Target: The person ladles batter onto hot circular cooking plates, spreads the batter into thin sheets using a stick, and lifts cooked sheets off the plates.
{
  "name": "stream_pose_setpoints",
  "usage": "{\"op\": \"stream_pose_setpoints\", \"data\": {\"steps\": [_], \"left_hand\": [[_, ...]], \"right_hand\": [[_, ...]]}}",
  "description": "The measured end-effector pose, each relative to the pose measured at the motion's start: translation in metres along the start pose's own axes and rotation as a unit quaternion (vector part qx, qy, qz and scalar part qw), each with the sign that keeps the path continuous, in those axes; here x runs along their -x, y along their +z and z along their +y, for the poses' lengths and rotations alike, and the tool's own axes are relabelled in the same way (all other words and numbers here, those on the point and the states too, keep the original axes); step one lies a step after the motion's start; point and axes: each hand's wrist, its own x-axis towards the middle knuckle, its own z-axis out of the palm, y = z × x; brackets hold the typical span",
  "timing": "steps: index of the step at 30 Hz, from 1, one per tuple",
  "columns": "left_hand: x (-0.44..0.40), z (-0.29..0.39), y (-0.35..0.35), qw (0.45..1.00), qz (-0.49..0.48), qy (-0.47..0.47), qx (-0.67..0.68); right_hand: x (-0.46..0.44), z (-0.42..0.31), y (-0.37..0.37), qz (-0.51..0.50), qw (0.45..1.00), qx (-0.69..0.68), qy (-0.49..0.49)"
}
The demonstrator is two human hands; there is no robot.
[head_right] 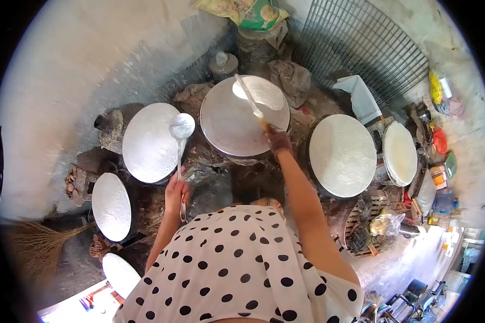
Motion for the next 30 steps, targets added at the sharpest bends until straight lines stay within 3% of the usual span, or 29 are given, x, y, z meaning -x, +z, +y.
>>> {"op": "stream_pose_setpoints", "data": {"steps": [2, 3, 5, 7, 9, 11, 13, 15, 16, 18, 19, 20, 23, 24, 27, 29, 30], "left_hand": [[0.017, 0.005, 0.007, 1.0, 0.002, 0.026, 0.014], [0.026, 0.006, 0.01, 0.999, 0.003, 0.045, 0.028], [0.035, 0.004, 0.017, 0.998, 0.012, 0.057, 0.021], [0.039, -0.004, 0.02, 0.998, 0.031, 0.043, 0.036], [0.042, -0.008, 0.026, 0.997, 0.041, 0.029, 0.051], [0.045, -0.012, 0.034, 0.997, 0.041, 0.014, 0.065], [0.05, -0.013, 0.042, 0.997, 0.044, 0.019, 0.059], [0.056, -0.01, 0.048, 0.997, 0.042, 0.028, 0.065], [0.057, -0.013, 0.048, 0.997, 0.031, 0.039, 0.055], [0.063, -0.014, 0.054, 0.996, 0.053, 0.035, 0.058], [0.066, -0.014, 0.057, 0.996, 0.069, 0.026, 0.059], [0.067, -0.014, 0.059, 0.996, 0.072, 0.024, 0.056], [0.068, -0.018, 0.065, 0.994, 0.073, 0.013, 0.08], [0.069, -0.019, 0.066, 0.994, 0.072, 0.01, 0.081], [0.076, -0.018, 0.072, 0.993, 0.08, 0.011, 0.086], [0.079, -0.019, 0.074, 0.992, 0.09, 0.016, 0.092], [0.082, -0.023, 0.073, 0.991, 0.093, 0.017, 0.099]], "right_hand": [[0.034, -0.025, -0.021, 0.119, 0.987, -0.11, -0.023], [0.038, -0.022, -0.021, 0.117, 0.987, -0.111, -0.026], [0.035, -0.014, -0.017, 0.102, 0.989, 0.099, -0.031], [0.013, -0.018, -0.003, 0.094, 0.98, 0.172, -0.044], [-0.007, -0.035, 0.01, 0.055, 0.993, 0.094, 0.05], [-0.029, -0.025, 0.02, 0.062, 0.99, 0.123, 0.032], [-0.051, 0.003, 0.019, -0.048, 0.998, 0.036, -0.019], [-0.042, 0.024, 0.0, -0.04, 0.999, -0.023, -0.006], [-0.061, 0.066, 0.009, 0.023, 0.973, -0.228, -0.018], [-0.072, 0.089, 0.022, 0.079, 0.902, -0.424, -0.025], [-0.07, 0.09, 0.03, 0.087, 0.965, -0.247, -0.011], [-0.062, 0.077, 0.034, 0.087, 0.984, -0.156, -0.003], [-0.027, -0.018, 0.014, 0.009, 0.982, 0.179, 0.059], [-0.022, -0.022, 0.009, 0.003, 0.986, 0.168, 0.005], [-0.028, -0.032, -0.03, -0.076, 0.977, 0.196, 0.027], [-0.029, -0.03, -0.05, -0.037, 0.97, 0.241, -0.016], [-0.034, -0.023, -0.05, 0.001, 0.979, 0.204, 0.018]]}}
